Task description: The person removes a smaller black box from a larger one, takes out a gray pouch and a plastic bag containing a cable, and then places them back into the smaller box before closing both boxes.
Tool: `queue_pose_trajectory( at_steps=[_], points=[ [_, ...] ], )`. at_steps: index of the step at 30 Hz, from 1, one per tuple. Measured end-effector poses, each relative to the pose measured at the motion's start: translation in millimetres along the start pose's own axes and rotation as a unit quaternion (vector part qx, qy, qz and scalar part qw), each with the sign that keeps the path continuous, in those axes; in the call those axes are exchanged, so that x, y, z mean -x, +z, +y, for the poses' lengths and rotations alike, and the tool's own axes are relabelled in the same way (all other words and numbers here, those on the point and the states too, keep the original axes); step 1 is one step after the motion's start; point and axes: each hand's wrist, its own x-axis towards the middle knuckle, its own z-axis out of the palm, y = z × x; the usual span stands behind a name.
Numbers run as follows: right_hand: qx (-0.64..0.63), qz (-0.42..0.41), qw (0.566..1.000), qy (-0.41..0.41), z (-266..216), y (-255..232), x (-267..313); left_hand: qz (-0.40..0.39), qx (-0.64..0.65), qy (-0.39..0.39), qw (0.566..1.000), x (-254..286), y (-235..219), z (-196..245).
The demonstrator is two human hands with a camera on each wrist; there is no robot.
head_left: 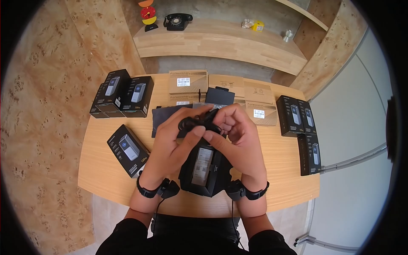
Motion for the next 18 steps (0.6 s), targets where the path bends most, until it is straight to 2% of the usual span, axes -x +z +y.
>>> queue_pose_trajectory(
  at_steps=[4, 9, 12, 18],
  points=[
    [0.006, -0.022, 1.0, 0.013, -11, 5, 0, 0.057, 0.107, -0.061, 0.991, 1, 3, 8],
    [0.01, 0.007, 0.999, 0.047, -8, 6, -1, 0.1, 0.073, -0.031, 0.992, 0, -5, 10],
    [0.125, -0.014, 0.992, 0.008, -2, 4, -1, 0.107, 0.111, -0.031, 0.988, 2, -6, 6],
    [0.175, -0.043, 0.982, 0.061, -4, 7, 0, 0.124, 0.137, -0.033, 0.982, 0, -5, 7]
  ],
)
